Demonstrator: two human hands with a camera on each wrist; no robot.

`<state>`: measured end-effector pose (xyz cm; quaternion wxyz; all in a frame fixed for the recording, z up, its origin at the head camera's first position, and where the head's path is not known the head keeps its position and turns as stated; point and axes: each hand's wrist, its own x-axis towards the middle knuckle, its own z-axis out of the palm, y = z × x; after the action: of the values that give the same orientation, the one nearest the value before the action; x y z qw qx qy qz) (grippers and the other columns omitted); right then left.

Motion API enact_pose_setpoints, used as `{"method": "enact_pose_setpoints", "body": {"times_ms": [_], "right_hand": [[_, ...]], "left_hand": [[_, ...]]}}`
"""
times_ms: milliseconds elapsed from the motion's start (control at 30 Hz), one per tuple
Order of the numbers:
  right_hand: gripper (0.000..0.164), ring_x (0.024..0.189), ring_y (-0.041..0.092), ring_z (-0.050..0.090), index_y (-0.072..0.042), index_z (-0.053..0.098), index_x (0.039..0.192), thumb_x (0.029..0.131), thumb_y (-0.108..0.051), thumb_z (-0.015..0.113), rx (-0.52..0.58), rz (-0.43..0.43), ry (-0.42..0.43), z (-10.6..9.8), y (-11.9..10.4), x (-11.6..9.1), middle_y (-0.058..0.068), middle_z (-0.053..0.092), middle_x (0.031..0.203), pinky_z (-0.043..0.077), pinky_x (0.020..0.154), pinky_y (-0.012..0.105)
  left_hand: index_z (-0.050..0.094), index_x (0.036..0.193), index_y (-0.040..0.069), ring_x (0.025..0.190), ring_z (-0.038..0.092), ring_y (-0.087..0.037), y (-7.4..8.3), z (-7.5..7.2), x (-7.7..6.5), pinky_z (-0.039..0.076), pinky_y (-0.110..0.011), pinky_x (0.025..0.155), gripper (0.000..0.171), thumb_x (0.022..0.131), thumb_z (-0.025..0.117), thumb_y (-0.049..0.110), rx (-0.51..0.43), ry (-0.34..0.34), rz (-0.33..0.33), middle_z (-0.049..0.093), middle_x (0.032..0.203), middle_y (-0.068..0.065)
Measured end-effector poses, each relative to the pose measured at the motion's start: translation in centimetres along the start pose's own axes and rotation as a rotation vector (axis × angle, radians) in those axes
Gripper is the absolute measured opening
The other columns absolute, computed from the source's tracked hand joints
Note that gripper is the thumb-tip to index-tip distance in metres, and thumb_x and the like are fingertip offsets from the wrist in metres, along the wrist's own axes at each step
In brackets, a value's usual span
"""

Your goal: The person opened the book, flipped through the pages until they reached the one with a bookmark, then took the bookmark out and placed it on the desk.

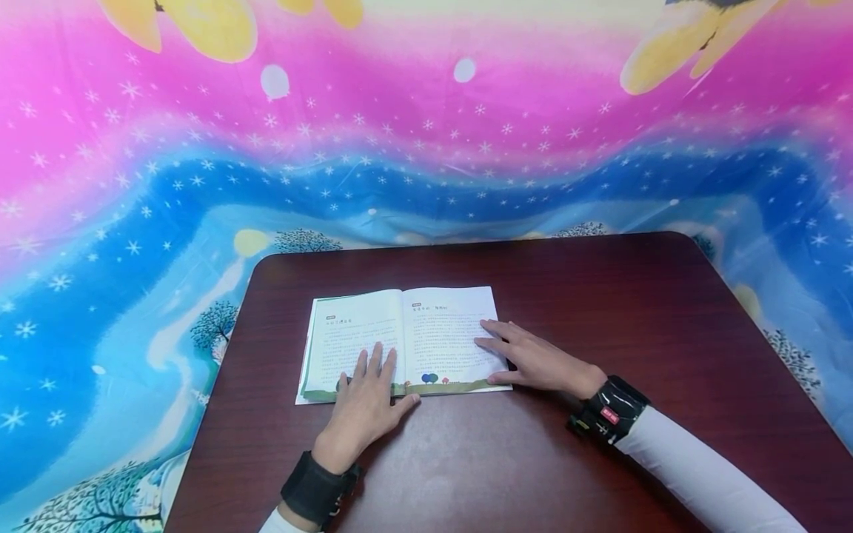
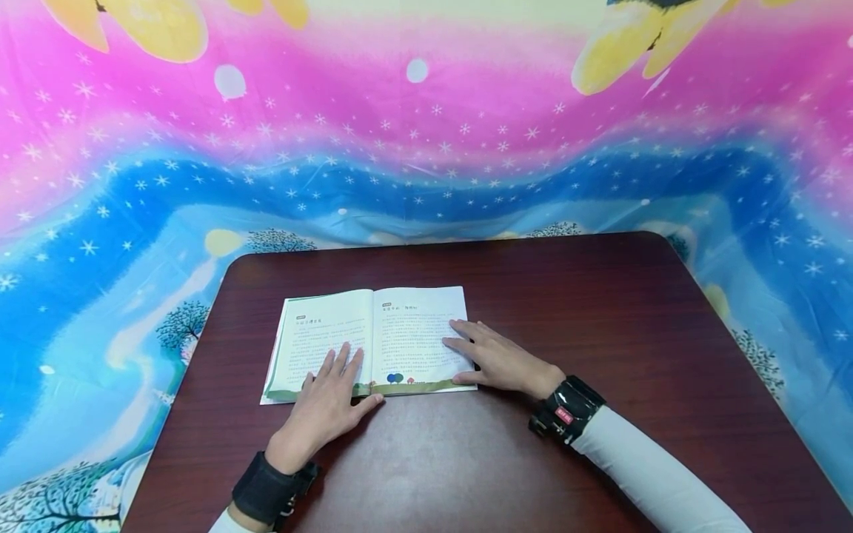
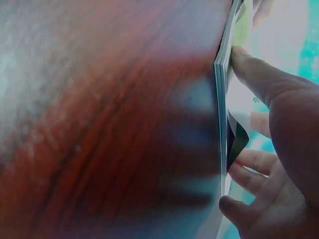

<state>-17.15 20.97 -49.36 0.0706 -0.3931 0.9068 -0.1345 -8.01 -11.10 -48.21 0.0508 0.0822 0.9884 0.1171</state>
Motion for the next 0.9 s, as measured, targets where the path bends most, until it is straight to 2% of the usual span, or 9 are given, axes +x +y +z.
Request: {"method": "enact_pose_setpoints", "body": {"times_ms": [533, 900], "right_hand": [[0.066, 0.138, 0.026, 0.042, -0.014, 0.056, 0.142, 0.089, -0.053, 0.061, -0.058, -0.008, 0.111, 0.2, -0.1, 0.5, 0.011, 0.047, 0.150, 0.031, 0.113, 0.052], [0.063, 0.135, 0.026, 0.045, -0.014, 0.057, 0.141, 0.090, -0.052, 0.060, -0.078, 0.005, 0.158, 0.2, -0.3, 0.6, 0.010, 0.050, 0.147, 0.032, 0.112, 0.052]], "left_hand": [[0.038, 0.152, 0.005, 0.143, 0.026, -0.045, 0.8, 0.0, 0.4, 0.030, -0.074, 0.100, 0.096, 0.082, 0.057, 0.069, 0.003, -0.004, -0.025, 0.031, 0.157, -0.024], [0.038, 0.151, 0.005, 0.143, 0.026, -0.046, 1.1, 0.3, 0.8, 0.029, -0.075, 0.099, 0.103, 0.077, 0.057, 0.074, 0.014, -0.013, -0.066, 0.031, 0.157, -0.024]]}}
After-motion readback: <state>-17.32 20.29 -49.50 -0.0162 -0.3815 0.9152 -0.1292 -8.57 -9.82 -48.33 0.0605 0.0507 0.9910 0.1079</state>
